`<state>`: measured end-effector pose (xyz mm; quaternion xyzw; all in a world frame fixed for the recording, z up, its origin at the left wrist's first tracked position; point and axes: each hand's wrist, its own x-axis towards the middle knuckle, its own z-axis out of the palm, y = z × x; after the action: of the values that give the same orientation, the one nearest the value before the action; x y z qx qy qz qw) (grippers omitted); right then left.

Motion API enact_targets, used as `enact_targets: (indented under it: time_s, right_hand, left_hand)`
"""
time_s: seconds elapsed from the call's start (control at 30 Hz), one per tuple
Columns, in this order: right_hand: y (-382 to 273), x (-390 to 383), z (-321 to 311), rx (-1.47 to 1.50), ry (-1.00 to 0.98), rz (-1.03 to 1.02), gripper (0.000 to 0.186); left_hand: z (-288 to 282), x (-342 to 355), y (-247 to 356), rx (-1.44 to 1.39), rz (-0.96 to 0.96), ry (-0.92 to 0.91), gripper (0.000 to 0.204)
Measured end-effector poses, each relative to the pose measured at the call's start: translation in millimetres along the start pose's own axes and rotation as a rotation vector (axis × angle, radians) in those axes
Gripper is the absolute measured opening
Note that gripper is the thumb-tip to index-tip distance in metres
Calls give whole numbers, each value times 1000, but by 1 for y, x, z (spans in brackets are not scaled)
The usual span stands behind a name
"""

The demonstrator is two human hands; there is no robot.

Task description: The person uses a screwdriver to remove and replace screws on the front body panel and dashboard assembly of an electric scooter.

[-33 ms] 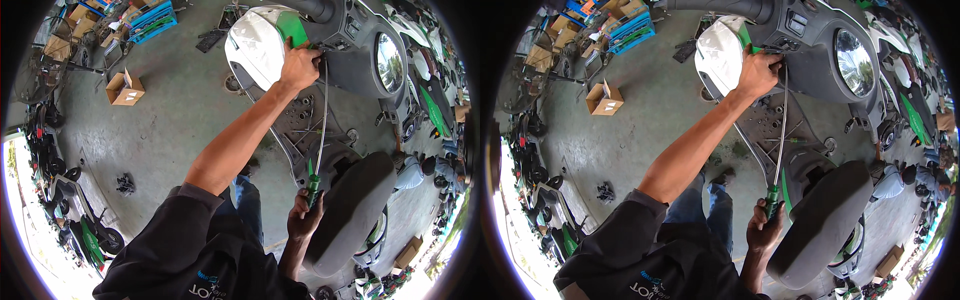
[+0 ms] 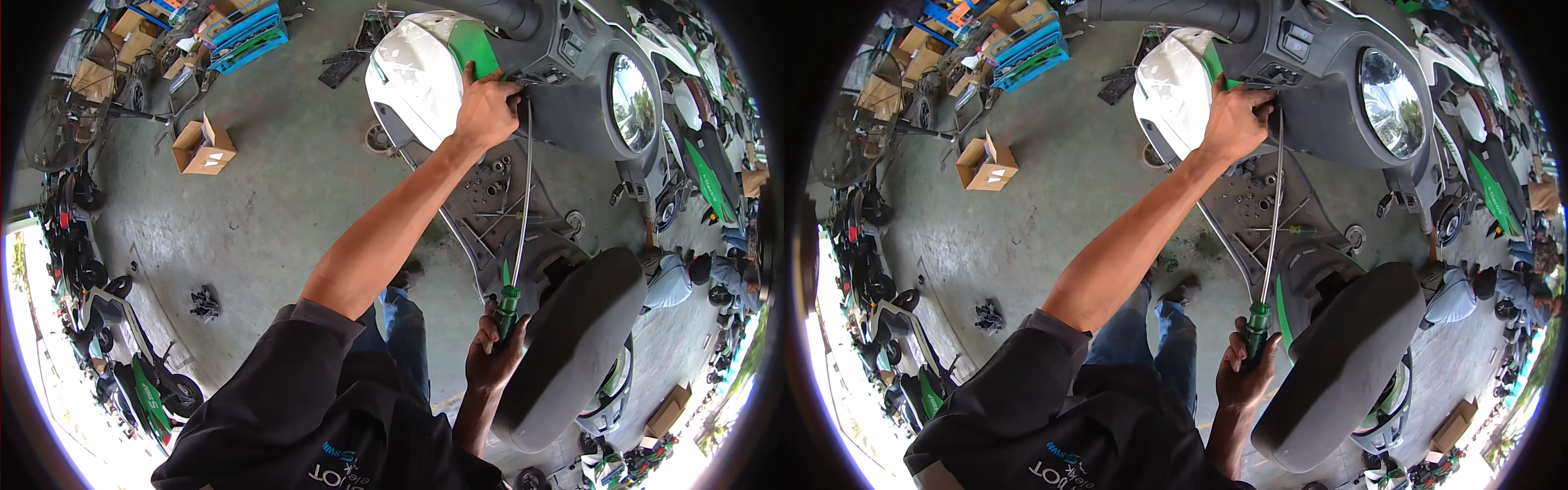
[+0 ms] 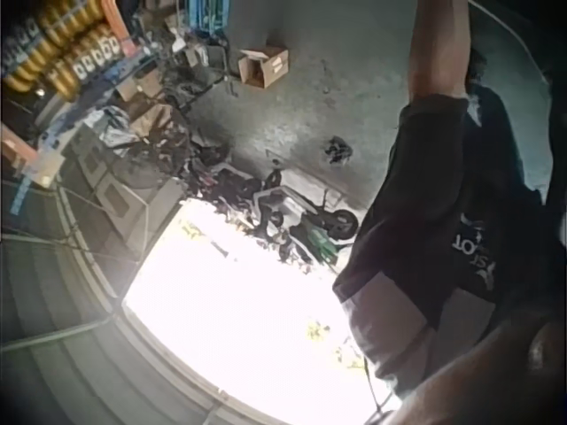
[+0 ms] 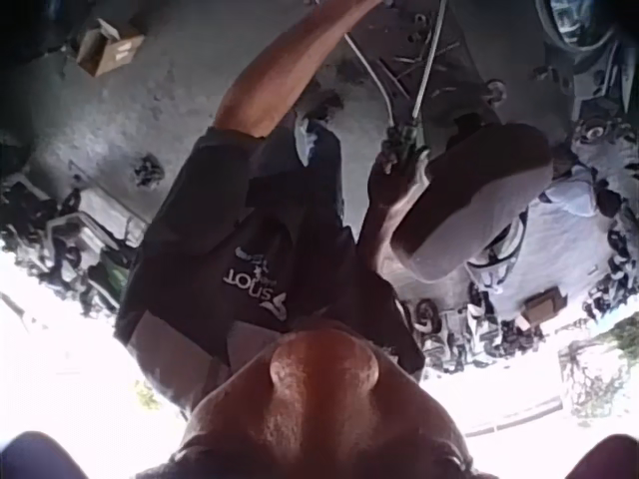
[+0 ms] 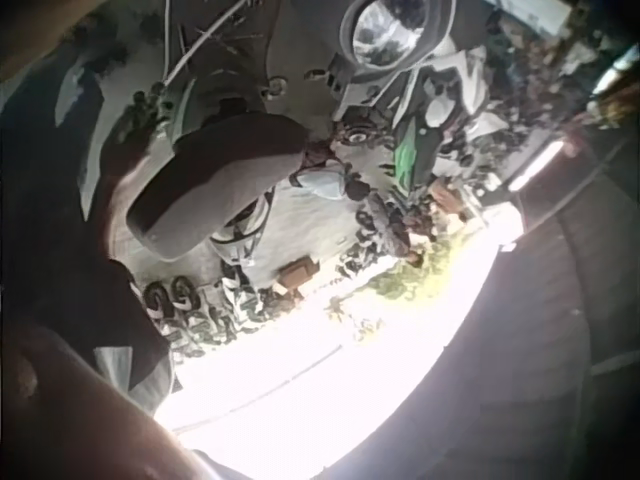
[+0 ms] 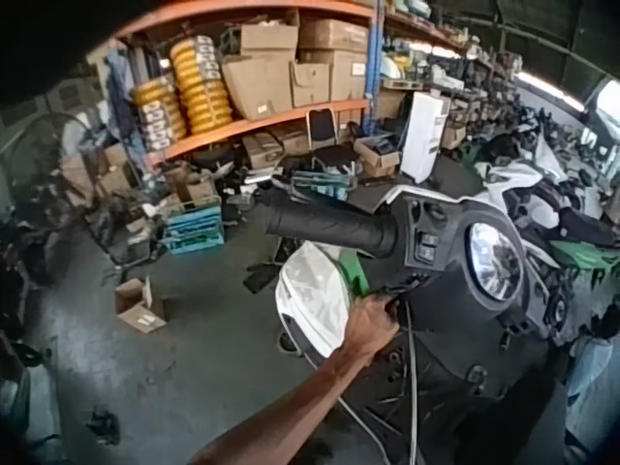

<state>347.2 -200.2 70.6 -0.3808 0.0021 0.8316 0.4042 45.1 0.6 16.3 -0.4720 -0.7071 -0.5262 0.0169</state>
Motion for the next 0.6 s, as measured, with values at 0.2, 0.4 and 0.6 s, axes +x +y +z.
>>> enact_targets:
  time_s: [0.2,0.4,0.6]
  right_hand:
    - [19,-1,15,-1406,195,-895,39]
    - [1,-2,20,-1391,193,-792,41]
    - [-1,2,13,-1466,115,-909,44]
  left_hand:
    - [8,-10,57,-1010,-131,171,42]
    - [26,16,112,-836,-250,364,71]
    - [41,36,120,-887,-292,578,77]
